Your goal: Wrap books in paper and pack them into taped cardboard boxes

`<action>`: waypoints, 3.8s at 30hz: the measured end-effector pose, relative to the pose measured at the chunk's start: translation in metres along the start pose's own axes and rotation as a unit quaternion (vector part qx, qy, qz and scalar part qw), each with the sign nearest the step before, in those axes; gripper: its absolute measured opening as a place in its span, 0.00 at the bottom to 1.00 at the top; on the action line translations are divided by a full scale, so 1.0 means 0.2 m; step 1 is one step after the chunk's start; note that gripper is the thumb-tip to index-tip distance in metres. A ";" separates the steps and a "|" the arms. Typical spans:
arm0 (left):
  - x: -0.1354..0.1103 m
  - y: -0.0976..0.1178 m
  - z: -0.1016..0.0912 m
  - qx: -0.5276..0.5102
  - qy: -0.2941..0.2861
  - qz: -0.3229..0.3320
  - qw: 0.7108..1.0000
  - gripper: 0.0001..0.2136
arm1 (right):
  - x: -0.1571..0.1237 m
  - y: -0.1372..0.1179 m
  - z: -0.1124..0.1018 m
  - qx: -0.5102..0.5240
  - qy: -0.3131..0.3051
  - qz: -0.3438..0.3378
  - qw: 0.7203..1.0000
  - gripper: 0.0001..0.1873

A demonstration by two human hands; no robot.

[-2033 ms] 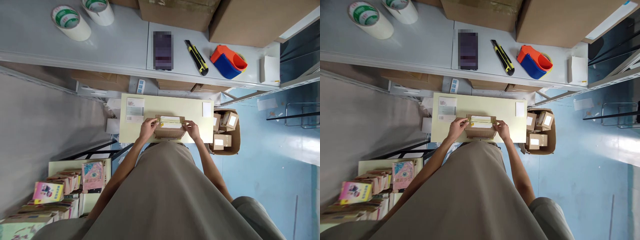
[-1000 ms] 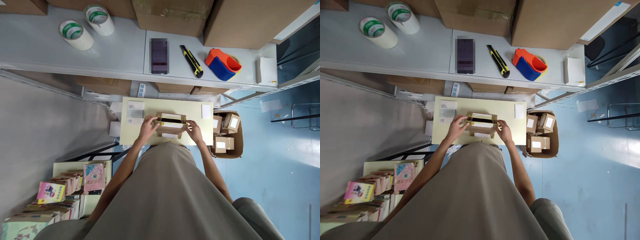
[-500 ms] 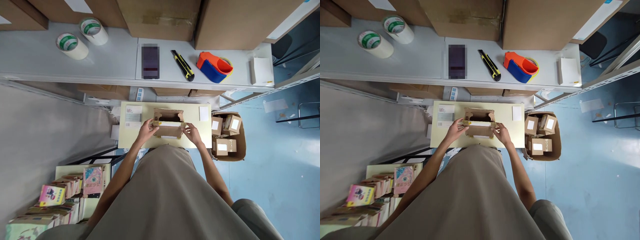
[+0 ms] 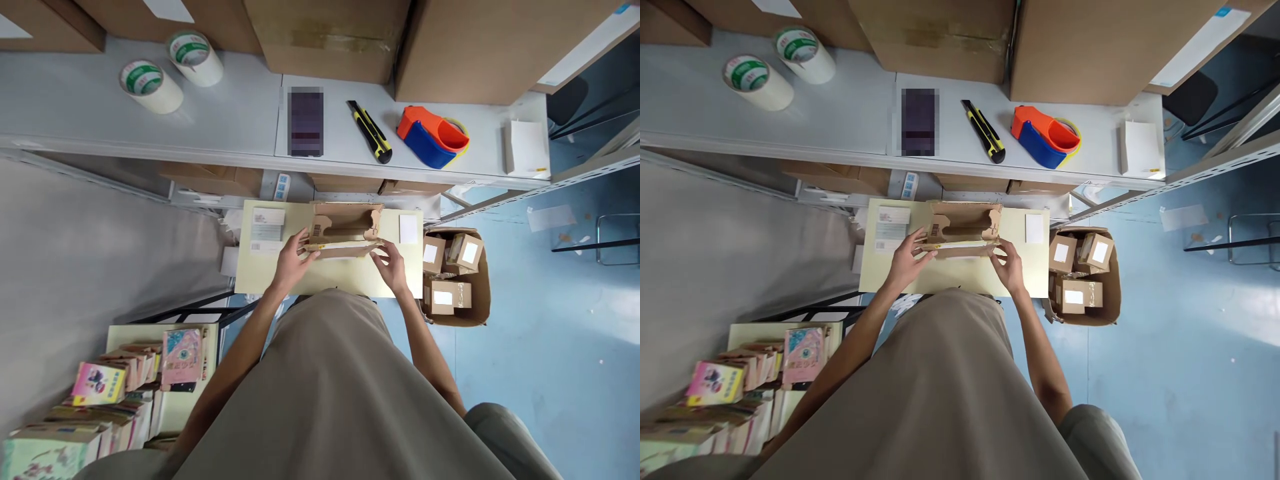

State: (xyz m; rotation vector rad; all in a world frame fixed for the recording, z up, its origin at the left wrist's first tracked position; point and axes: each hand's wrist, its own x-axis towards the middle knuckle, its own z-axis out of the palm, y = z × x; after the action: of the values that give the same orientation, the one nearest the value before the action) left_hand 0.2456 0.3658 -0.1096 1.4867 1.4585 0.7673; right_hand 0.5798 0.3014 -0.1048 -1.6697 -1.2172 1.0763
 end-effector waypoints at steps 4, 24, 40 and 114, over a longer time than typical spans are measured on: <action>-0.01 -0.08 0.02 0.010 0.003 -0.008 1.000 0.35 | -0.05 0.00 0.01 0.017 -0.023 0.022 0.999 0.41; -0.07 -0.21 -0.08 0.021 -0.006 -0.027 0.999 0.35 | -0.13 0.03 0.02 -0.034 -0.037 0.034 0.998 0.42; 0.39 0.81 0.09 0.046 0.005 0.247 0.968 0.22 | 0.29 -0.47 -0.34 -0.101 0.040 -0.173 0.979 0.26; 0.12 0.74 -0.21 -0.102 -0.174 0.015 0.979 0.29 | -0.22 -0.57 0.08 -0.065 -0.159 0.011 0.985 0.30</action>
State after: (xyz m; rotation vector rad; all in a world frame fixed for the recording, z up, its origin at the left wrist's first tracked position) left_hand 0.2736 0.4087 0.0372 1.4045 1.0656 0.6172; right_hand 0.5228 0.2860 0.0037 -1.6528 -1.5030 1.3395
